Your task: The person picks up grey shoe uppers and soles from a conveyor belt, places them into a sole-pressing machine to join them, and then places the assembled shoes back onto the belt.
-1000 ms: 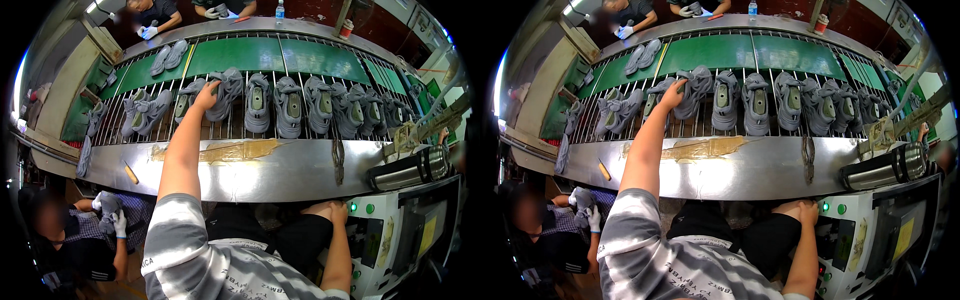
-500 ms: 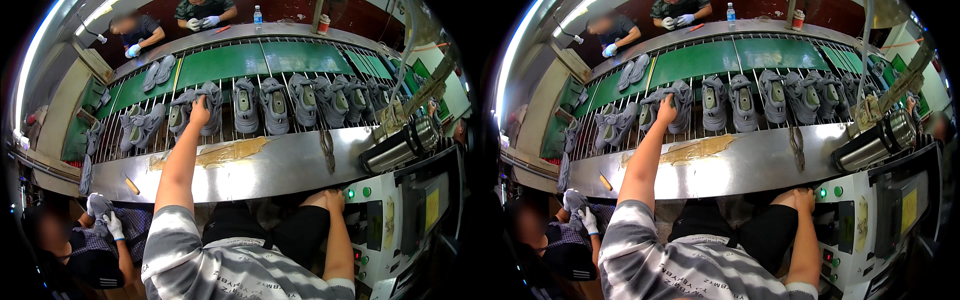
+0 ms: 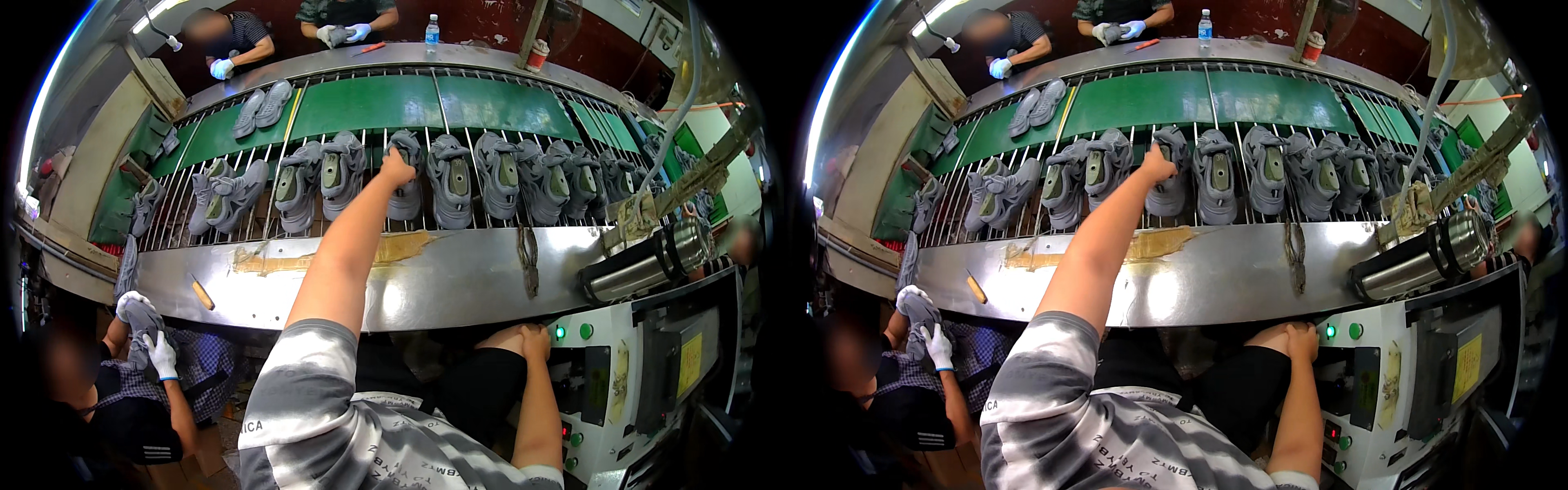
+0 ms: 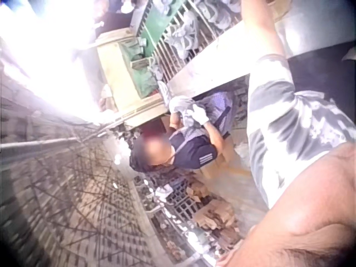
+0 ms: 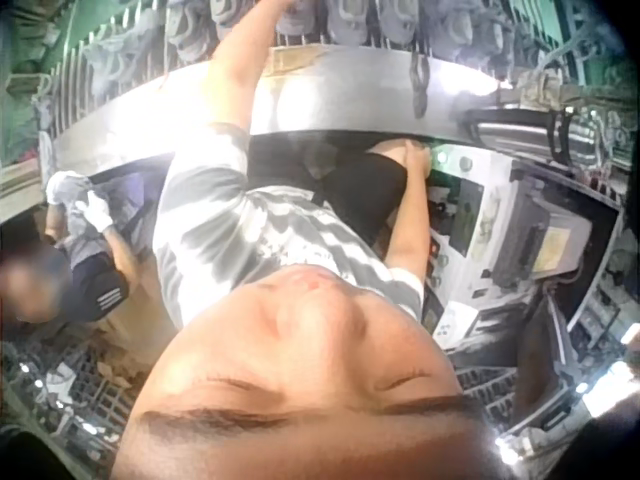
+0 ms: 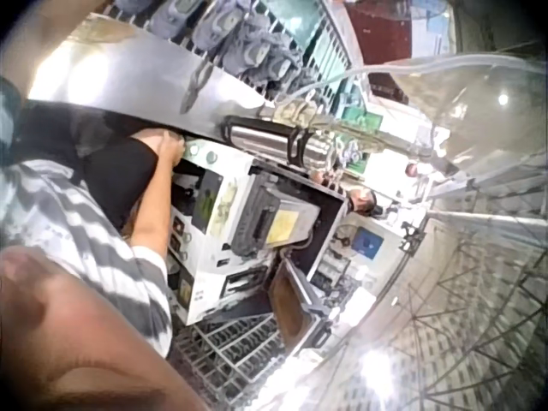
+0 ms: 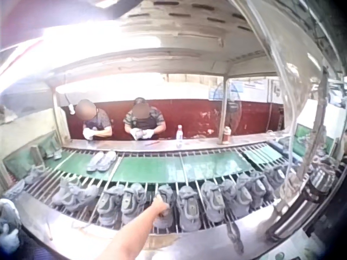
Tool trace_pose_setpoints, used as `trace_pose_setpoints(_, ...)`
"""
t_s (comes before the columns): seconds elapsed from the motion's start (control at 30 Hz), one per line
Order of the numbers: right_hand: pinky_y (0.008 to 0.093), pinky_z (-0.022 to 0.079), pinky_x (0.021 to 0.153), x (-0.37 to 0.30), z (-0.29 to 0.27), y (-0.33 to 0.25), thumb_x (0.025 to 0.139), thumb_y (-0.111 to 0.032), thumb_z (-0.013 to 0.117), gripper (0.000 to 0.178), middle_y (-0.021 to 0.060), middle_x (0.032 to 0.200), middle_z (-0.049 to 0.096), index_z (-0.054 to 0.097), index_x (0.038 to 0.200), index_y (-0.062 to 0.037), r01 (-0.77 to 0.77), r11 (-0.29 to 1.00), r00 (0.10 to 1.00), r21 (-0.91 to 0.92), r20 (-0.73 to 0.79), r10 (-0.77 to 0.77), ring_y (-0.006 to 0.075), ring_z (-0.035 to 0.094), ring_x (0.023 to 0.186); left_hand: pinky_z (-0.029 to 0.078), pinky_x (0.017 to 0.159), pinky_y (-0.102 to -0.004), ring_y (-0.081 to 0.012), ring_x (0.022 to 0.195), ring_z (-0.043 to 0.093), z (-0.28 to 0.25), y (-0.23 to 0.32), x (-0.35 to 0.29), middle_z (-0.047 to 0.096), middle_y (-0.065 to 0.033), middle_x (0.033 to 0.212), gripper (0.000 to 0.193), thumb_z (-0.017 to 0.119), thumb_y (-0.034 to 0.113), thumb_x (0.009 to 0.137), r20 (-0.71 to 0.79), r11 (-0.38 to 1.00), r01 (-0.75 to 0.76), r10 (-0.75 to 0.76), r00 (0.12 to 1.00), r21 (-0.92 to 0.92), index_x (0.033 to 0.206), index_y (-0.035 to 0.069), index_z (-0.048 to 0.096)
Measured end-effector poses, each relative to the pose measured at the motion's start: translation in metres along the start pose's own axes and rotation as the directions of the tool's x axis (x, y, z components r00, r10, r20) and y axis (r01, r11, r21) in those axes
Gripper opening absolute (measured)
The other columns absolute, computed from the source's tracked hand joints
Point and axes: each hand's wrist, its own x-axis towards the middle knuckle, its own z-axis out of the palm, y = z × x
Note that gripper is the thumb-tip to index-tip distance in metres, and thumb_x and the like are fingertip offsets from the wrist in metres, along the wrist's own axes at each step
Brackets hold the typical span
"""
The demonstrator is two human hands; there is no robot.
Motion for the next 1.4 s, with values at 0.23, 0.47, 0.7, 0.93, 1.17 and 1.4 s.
trace_pose_setpoints(0.23,0.0455,0.044,0.094,0.005,0.003,0.008,0.067,-0.045,0.066,0.074,0.0175,0.128,0.055,0.051,0.131,-0.0129,0.027,0.998,1.0,0.063,-0.014,-0.026,0.037,0.053,0.114,0.044,0.099,-0.0398,-0.0379,0.119,0.052,-0.02,-0.023,-0.005,0.054,-0.0245,0.127,0.1,0.079,0.018,0.056,-0.019,0.983,-0.18,0.18,0.984,-0.018,0.141,0.0,0.031)
trace_pose_setpoints(0.47,0.0456,0.044,0.095,0.005,0.007,-0.008,0.068,-0.044,0.066,0.074,0.017,0.13,0.053,0.049,0.133,-0.0132,0.019,0.998,1.0,0.059,0.016,-0.02,0.0372,0.053,0.115,0.044,0.097,-0.0418,-0.0371,0.113,0.055,-0.031,-0.045,-0.021,0.057,-0.0225,0.122,0.077,0.073,0.023,0.069,-0.245,0.938,-0.311,0.269,0.932,-0.152,0.135,-0.001,0.041)
trace_pose_setpoints(0.7,0.0448,0.042,0.096,-0.006,-0.002,-0.01,0.066,-0.041,0.067,0.074,0.0176,0.129,0.053,0.05,0.132,-0.0127,-0.003,0.993,0.999,0.121,0.042,-0.002,0.0372,0.052,0.116,0.048,0.089,-0.0446,-0.0394,0.103,0.058,-0.114,-0.057,-0.068,0.058,-0.0213,0.116,0.068,0.072,0.023,0.069,-0.536,0.899,-0.166,0.38,0.754,0.404,0.13,0.008,0.046)
trace_pose_setpoints(0.93,0.0439,0.041,0.098,0.008,0.023,0.006,0.067,-0.041,0.067,0.074,0.0214,0.127,0.055,0.051,0.13,-0.0071,0.11,0.987,0.994,0.118,-0.025,-0.108,0.0391,0.051,0.117,0.052,0.083,-0.0462,-0.0426,0.095,0.062,-0.107,-0.101,-0.067,0.054,-0.0303,0.114,0.095,0.069,0.028,0.071,-0.304,0.965,0.019,0.063,0.95,0.26,0.149,0.014,0.016)
trace_pose_setpoints(1.17,0.0428,0.039,0.099,-0.004,0.026,-0.004,0.064,-0.044,0.069,0.081,0.0249,0.127,0.054,0.049,0.13,-0.0015,0.152,0.983,0.988,0.106,-0.038,-0.148,0.0406,0.05,0.118,0.051,0.083,-0.046,-0.0419,0.095,0.062,-0.099,-0.092,-0.089,0.054,-0.0264,0.116,0.093,0.071,0.031,0.072,-0.285,0.986,0.018,0.03,0.958,0.165,0.148,0.016,0.02)
trace_pose_setpoints(1.4,0.0457,0.038,0.1,-0.03,0.032,-0.006,0.07,-0.046,0.068,0.082,0.0246,0.133,0.049,0.044,0.137,-0.0047,0.184,0.965,0.981,0.188,-0.102,-0.167,0.0424,0.047,0.121,0.043,0.096,-0.0449,-0.0403,0.117,0.049,-0.078,-0.132,-0.108,0.048,-0.0226,0.129,0.08,0.072,0.027,0.075,-0.55,0.961,-0.276,0.249,0.797,0.036,0.14,0.005,0.032)
